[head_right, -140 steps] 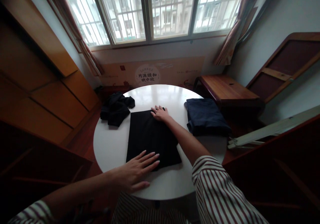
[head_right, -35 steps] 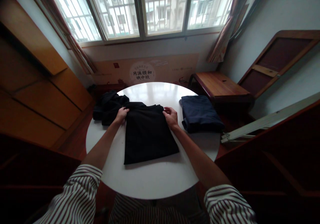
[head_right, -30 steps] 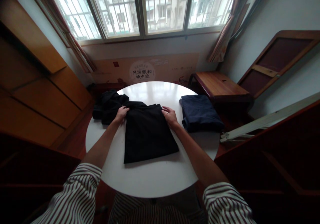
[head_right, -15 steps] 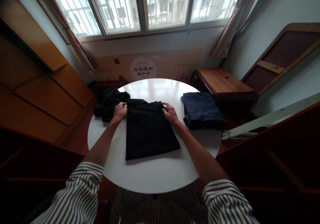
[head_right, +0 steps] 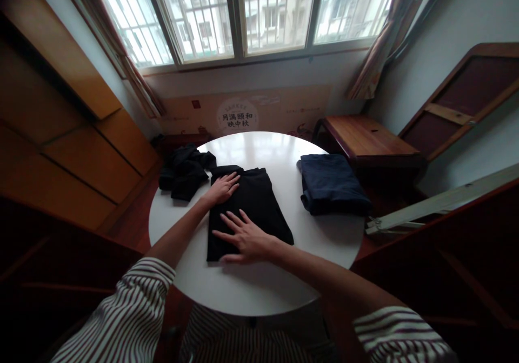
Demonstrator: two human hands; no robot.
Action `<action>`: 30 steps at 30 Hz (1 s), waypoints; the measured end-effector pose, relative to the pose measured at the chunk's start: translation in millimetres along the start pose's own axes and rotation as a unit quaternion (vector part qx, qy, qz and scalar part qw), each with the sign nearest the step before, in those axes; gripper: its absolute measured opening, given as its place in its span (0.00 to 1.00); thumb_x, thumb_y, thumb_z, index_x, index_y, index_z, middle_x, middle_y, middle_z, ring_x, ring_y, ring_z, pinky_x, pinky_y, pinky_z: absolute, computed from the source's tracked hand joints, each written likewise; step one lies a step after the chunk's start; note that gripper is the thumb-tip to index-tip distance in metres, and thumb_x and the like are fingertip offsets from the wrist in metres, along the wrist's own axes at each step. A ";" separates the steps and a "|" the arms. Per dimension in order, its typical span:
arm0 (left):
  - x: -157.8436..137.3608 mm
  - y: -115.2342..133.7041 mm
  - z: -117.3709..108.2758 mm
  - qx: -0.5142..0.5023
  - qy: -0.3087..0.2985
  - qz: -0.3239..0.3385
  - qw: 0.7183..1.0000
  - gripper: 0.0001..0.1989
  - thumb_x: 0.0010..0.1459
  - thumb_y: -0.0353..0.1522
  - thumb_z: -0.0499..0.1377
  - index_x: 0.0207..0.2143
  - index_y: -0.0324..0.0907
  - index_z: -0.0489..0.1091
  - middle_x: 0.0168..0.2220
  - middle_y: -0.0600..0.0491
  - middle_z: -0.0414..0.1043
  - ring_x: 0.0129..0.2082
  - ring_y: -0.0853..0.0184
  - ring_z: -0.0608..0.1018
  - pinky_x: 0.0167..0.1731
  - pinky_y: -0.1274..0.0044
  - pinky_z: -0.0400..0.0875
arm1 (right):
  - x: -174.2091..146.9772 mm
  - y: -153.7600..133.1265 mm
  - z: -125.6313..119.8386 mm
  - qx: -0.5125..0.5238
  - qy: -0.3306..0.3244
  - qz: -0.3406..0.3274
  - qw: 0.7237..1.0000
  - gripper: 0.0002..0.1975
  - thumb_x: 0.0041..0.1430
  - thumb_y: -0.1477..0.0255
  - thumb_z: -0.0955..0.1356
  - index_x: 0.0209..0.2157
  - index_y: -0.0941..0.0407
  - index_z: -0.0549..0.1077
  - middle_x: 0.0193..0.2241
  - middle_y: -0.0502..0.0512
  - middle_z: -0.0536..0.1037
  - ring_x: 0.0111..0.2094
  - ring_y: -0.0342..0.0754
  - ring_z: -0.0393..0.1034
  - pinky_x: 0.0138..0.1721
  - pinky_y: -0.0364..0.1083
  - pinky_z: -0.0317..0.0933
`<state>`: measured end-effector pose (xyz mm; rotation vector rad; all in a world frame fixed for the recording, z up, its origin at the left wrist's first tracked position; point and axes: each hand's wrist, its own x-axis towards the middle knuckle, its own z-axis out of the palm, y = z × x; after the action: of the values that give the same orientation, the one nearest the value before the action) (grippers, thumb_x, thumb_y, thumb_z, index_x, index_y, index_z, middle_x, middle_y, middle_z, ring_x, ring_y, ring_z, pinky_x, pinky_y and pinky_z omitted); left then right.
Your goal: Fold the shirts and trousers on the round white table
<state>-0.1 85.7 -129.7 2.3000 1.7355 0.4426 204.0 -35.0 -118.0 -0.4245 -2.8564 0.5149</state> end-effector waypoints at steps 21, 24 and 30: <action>21.2 35.8 11.1 -0.006 0.009 0.042 0.999 0.24 0.66 0.31 0.48 0.64 0.43 0.62 0.68 0.45 0.54 0.69 0.56 0.55 0.66 0.55 0.44 | 20.2 91.2 -50.9 -0.064 0.176 0.258 0.948 0.20 0.69 0.68 0.58 0.54 0.59 0.73 0.55 0.67 0.73 0.59 0.58 0.65 0.60 0.57 0.56; -15.0 25.4 10.6 0.003 0.040 0.005 0.999 0.25 0.66 0.37 0.52 0.64 0.45 0.62 0.69 0.45 0.53 0.70 0.52 0.51 0.66 0.52 0.39 | 18.3 129.2 -39.7 -0.049 0.128 0.322 0.937 0.26 0.68 0.60 0.59 0.64 0.54 0.64 0.67 0.62 0.58 0.68 0.61 0.47 0.64 0.67 0.44; -84.4 4.5 14.3 -0.052 0.092 -0.086 0.991 0.30 0.62 0.37 0.57 0.66 0.45 0.59 0.71 0.42 0.46 0.71 0.49 0.46 0.66 0.55 0.45 | 11.8 149.1 -26.0 -0.028 0.144 0.331 0.932 0.30 0.67 0.54 0.59 0.65 0.53 0.63 0.69 0.62 0.54 0.69 0.61 0.44 0.66 0.64 0.41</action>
<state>-12.3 3.4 -150.0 2.0743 1.9271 0.7133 235.7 110.6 -147.3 -1.3687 -2.3947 0.4238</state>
